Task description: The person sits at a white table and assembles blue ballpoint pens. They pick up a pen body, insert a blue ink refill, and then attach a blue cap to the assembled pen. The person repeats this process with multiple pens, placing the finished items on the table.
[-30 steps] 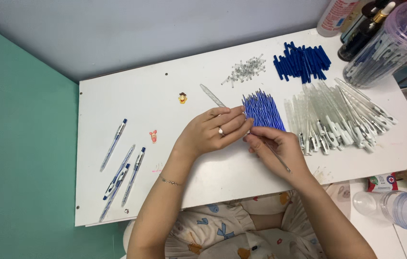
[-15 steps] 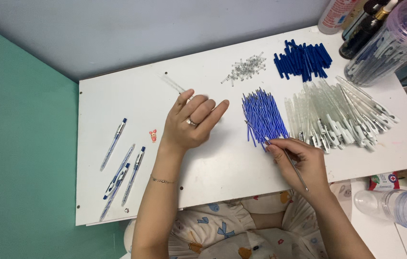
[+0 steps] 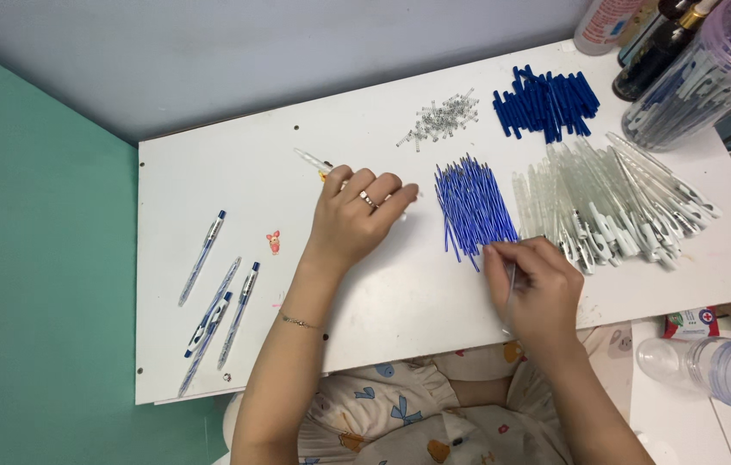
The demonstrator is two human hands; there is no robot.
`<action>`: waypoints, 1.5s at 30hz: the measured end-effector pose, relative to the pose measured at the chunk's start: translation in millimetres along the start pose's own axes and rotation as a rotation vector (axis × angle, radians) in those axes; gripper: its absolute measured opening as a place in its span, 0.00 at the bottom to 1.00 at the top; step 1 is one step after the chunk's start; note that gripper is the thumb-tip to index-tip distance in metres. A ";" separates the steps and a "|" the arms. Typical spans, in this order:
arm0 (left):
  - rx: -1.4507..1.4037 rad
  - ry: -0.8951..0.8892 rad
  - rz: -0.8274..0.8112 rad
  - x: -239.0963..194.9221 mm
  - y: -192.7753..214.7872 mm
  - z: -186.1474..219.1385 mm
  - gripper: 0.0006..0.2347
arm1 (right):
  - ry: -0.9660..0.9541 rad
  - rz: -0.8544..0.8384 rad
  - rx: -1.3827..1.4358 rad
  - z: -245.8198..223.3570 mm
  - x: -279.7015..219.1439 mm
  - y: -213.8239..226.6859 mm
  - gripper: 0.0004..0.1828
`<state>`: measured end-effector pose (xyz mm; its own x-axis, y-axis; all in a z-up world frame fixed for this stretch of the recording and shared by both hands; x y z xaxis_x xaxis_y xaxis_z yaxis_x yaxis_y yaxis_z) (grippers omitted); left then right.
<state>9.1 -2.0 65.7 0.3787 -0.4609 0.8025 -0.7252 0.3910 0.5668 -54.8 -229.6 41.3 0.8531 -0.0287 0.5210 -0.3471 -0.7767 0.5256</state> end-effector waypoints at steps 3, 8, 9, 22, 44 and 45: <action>0.098 -0.002 -0.029 -12.3 -13.9 -3.6 0.02 | 0.087 0.055 -0.224 3.3 2.9 -9.4 0.02; 0.151 0.119 -0.062 -17.5 -22.7 -10.5 0.03 | 0.079 0.033 -0.262 -1.9 12.1 -16.9 0.05; 0.163 0.153 -0.076 -19.8 -26.7 -12.7 0.03 | 0.078 0.036 -0.274 -2.0 13.8 -16.3 0.07; 0.172 0.365 -0.202 3.7 -112.0 -21.6 0.04 | 0.267 0.070 0.044 16.1 -44.6 18.0 0.06; -1.061 0.321 -0.056 126.2 -110.3 123.0 0.08 | 0.326 0.222 -0.010 32.0 -51.9 16.0 0.11; -1.017 0.096 -0.072 128.5 -102.6 133.5 0.06 | 0.326 0.207 -0.008 29.6 -50.9 16.4 0.11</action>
<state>55.4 -207.6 85.8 0.4790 -0.4617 0.7466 0.1155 0.8763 0.4678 -92.4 -259.5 3.5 0.5963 0.0179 0.8026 -0.5036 -0.7702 0.3914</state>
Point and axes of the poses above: each hand's wrist, its own x-axis towards the middle knuckle, its own y-axis out of the back of the hand, z = x × y, the point moved 3 cm from there along x, towards the middle knuckle, and after that the axes turned 3 degrees about -y, right-handed, at the moved point
